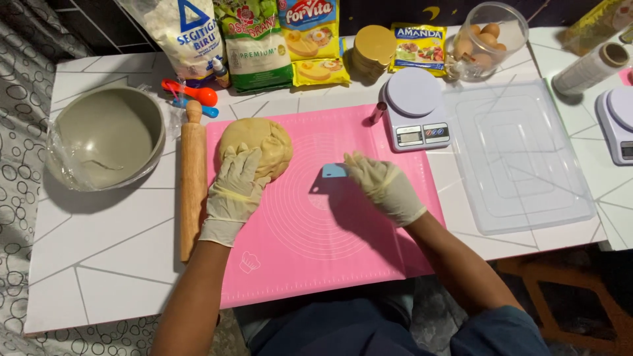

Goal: Portioning dough from a bowl, weighing it on a digital scale, and rolling it out with a wooden rolling pin.

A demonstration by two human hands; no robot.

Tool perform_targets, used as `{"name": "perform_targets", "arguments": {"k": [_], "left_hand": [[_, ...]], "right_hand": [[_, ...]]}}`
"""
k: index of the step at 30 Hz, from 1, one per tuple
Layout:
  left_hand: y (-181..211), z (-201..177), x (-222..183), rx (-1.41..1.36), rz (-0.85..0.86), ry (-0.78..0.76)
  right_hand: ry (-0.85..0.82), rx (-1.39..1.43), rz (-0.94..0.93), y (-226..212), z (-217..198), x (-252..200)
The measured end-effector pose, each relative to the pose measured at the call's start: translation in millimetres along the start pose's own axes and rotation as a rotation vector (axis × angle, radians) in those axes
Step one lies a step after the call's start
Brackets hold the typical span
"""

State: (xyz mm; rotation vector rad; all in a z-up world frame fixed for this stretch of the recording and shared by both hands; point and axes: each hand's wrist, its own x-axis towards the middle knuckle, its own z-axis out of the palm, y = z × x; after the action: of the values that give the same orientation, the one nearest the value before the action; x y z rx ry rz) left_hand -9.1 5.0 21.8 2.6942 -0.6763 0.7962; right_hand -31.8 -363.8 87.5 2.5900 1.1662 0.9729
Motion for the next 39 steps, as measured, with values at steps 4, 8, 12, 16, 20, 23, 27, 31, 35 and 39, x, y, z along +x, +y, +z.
{"name": "perform_targets", "arguments": {"k": [4, 8, 12, 16, 20, 23, 27, 31, 35, 39], "left_hand": [[11.1, -14.8, 4.2, -0.022, -0.013, -0.005], [34.8, -44.4, 27.0, 0.191, -0.022, -0.031], [84.3, -59.2, 37.6, 0.118, 0.026, -0.023], [92.1, -31.0, 26.4, -0.436, -0.046, -0.126], [66.5, -29.4, 4.1, -0.431, -0.089, -0.120], [48.8, -37.3, -14.8, -0.426, -0.182, -0.119], [48.5, -57.0, -21.4, -0.497, -0.359, -0.087], [53.5, -65.0, -15.0, -0.526, -0.376, -0.065], [54.8, -70.5, -11.9, -0.561, -0.386, -0.101], [52.2, -66.5, -14.3, -0.541, -0.385, -0.108]], "right_hand": [[-0.323, 0.457, 0.315, 12.2, -13.6, -26.7], [-0.210, 0.491, 0.477, -4.7, -17.0, -13.5], [-0.119, 0.595, 0.446, -33.9, -21.3, 13.1], [-0.155, 0.848, 0.418, -44.8, -38.5, 36.5], [-0.155, 0.837, 0.547, -42.2, -12.7, 11.8], [-0.224, 0.695, 0.631, 5.0, 3.9, -38.3], [-0.330, 0.485, 0.739, 72.2, 18.0, -96.6], [-0.517, 0.278, 0.812, 103.6, -22.7, -75.3], [-0.759, 0.358, 1.102, 90.7, -60.7, -2.4], [-0.813, 0.403, 1.118, 90.0, -55.4, -4.2]]}}
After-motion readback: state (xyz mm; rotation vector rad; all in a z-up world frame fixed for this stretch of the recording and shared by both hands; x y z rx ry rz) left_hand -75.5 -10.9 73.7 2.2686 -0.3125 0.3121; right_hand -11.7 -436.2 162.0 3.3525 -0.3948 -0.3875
